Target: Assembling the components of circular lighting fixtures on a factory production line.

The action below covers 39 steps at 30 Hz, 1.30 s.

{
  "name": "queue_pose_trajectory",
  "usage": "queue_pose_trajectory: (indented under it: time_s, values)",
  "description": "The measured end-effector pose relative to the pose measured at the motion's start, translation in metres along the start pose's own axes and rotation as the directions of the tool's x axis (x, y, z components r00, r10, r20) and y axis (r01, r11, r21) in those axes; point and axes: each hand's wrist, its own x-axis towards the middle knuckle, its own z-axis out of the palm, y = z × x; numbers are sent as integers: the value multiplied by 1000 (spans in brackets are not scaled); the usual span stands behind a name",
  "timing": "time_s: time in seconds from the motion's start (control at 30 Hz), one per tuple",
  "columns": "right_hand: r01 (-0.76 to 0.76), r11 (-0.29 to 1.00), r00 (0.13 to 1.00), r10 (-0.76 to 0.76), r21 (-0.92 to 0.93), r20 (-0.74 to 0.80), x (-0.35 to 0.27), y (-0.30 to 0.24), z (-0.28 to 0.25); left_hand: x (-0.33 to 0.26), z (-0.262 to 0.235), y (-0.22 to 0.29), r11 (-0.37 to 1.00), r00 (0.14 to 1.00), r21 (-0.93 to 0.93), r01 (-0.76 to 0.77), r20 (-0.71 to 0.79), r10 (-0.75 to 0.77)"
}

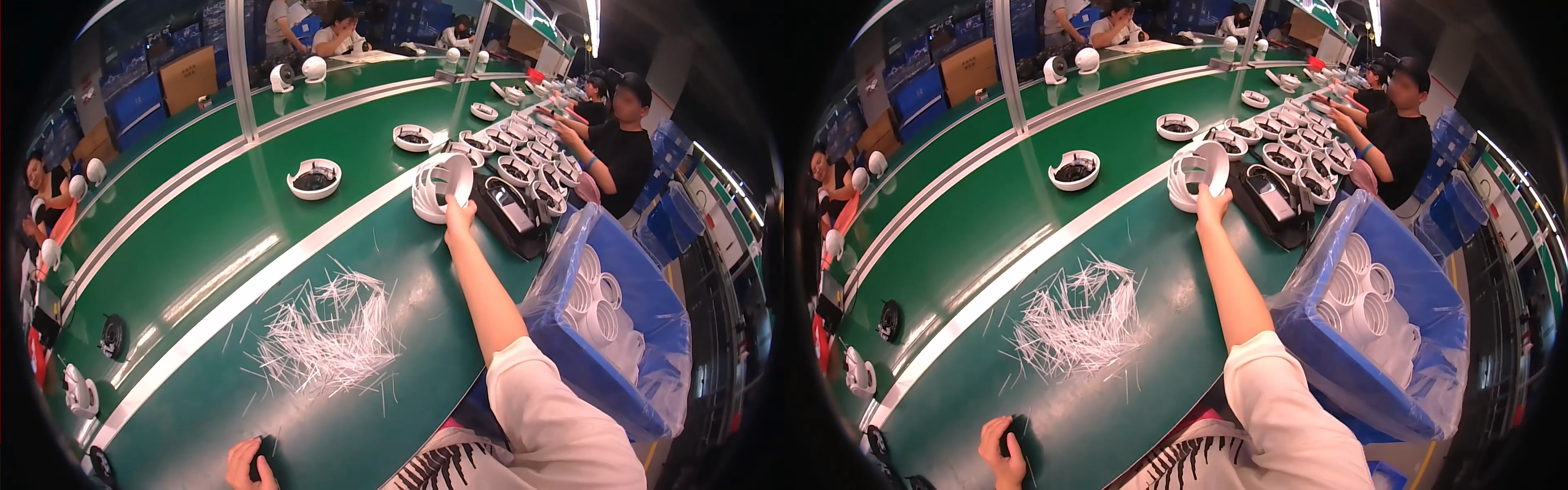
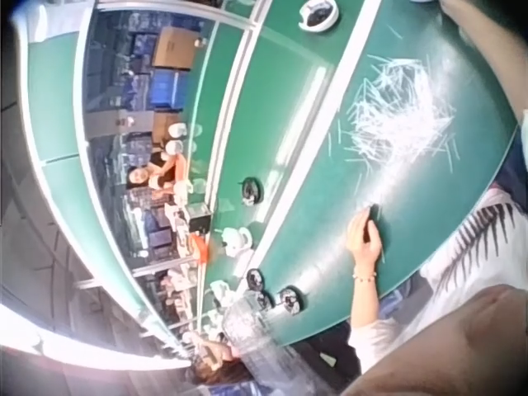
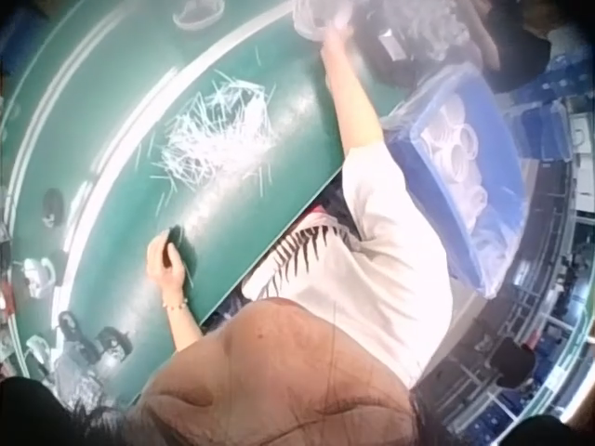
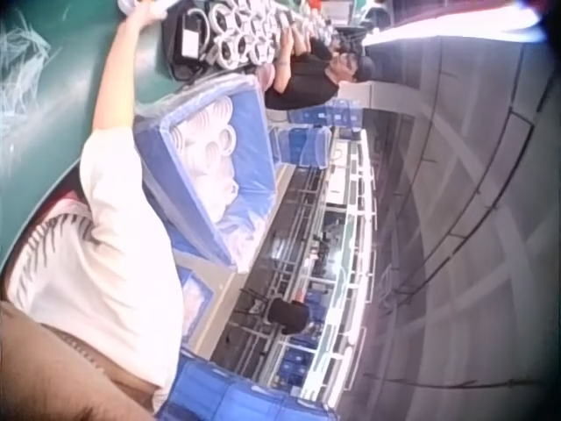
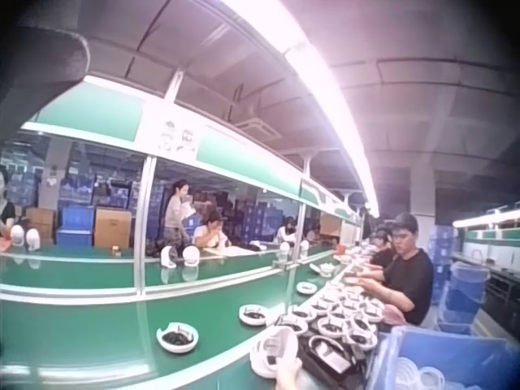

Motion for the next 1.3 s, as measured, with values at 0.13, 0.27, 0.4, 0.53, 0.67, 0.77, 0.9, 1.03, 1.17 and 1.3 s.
queue_pose_trajectory:
  time_s: [0.13, 0.27, 0.4, 0.53, 0.67, 0.77, 0.9, 1.03, 1.17, 1.3]
  values:
    - [66, 994, 998, -68, -92, -17, 18, 10, -1, 1, 9, -3, 998, 999, -50, -28, -17, 27]
    - [2, 984, 1000, -2, -179, -2, 0, -24, -22, 5, 5, 3, 999, 999, 8, -36, 35, 36]
    - [39, 988, 933, -89, 150, 349, -99, -76, -92, -9, 0, 2, 998, 997, -11, 60, 42, -59]
    - [516, 855, 510, -249, -61, 823, -174, -137, -228, -5, 0, 7, 999, 994, 5, 33, 102, -34]
    - [744, 586, 655, -544, -322, 524, -119, -182, -316, -11, -2, 2, 982, 983, -73, 175, 70, -170]
    - [490, 258, 871, -93, -833, 483, -39, -172, -393, -7, -2, 5, 989, 990, -56, 135, 45, -132]
    - [511, -98, 796, 428, -854, 428, 6, -91, -452, -7, 5, 8, 981, 981, -40, 190, 40, -189]
    - [489, -107, 685, 662, -866, 305, 17, -39, -448, -6, 3, 6, 988, 988, 8, 153, 25, -153]
    - [546, -183, 744, 555, -818, 372, 8, -25, -438, -7, 1, 6, 981, 981, 4, 193, 25, -193]
    - [515, -136, 760, 529, -846, 378, 17, -58, -440, -9, -2, 4, 946, 948, -70, 316, 59, -313]
